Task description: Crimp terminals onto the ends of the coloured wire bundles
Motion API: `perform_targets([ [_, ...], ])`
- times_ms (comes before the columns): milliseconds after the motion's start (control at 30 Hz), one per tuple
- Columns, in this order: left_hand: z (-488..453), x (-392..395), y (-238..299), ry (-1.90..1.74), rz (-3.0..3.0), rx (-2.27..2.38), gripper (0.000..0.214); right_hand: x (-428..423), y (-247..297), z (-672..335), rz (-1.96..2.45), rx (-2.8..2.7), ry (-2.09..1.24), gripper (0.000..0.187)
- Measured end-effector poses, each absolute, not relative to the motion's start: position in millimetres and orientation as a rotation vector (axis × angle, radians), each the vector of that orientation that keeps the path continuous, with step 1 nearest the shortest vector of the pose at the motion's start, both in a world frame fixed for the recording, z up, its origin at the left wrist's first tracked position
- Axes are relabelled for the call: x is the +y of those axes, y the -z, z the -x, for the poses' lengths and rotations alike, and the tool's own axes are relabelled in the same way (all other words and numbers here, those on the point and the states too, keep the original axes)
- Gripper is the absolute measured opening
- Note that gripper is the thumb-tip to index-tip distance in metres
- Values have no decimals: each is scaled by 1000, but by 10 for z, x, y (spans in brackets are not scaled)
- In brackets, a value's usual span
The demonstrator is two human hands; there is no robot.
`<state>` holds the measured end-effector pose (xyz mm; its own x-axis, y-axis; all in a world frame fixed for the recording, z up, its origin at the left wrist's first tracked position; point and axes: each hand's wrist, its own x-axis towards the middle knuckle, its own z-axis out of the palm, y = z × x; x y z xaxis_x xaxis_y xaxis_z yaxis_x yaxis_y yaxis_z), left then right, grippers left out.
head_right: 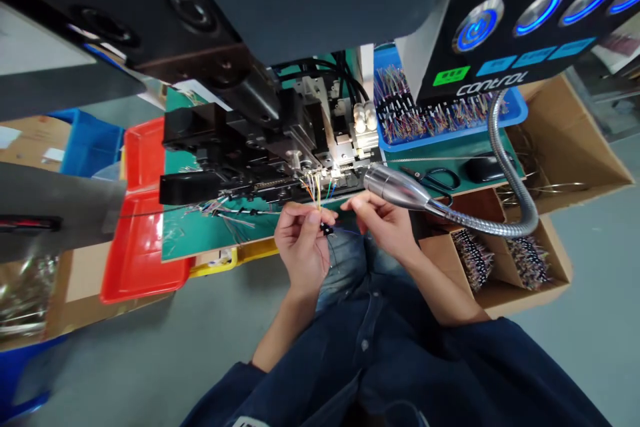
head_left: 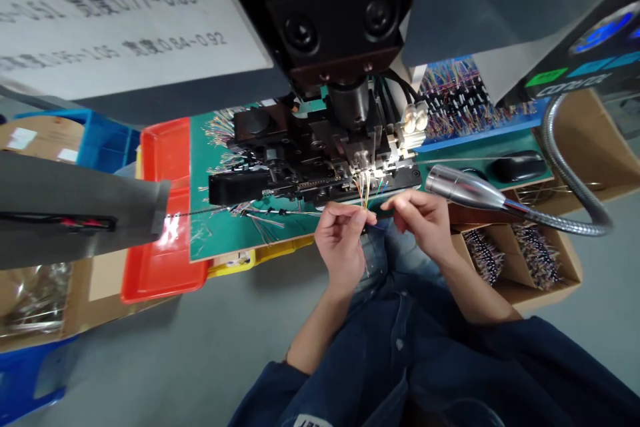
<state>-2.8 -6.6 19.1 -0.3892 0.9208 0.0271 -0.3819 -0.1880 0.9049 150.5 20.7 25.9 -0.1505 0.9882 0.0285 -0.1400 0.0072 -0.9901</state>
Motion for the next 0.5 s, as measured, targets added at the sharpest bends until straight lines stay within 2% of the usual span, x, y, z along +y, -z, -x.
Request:
perform_targets([
  [67,-22,-86,-211,-1737,-749,1073,32,67,-127,-1543,1009,-1380,-1285,21],
  [233,-187,-170,-263,-1673,-796,1036,25,-264,56,-1424,943,-1546,-1078,11],
  [300,-103,-310,-248,-1631,-922,1060,20,-369,73,-1517,1036,-1540,-991,17],
  [367,159,-570,-130,-1456,-1131,1168,28,-469,71,-1794,1188,-1561,-903,25],
  [467,772,-1180,305,-1123,-1316,1503,29,-560,-7,-2460,1518,-1481,-726,40],
  [500,975,-1421,491,-1025,-1266,1695,37,-545,-66,-2694,1606,-1417,-638,44],
])
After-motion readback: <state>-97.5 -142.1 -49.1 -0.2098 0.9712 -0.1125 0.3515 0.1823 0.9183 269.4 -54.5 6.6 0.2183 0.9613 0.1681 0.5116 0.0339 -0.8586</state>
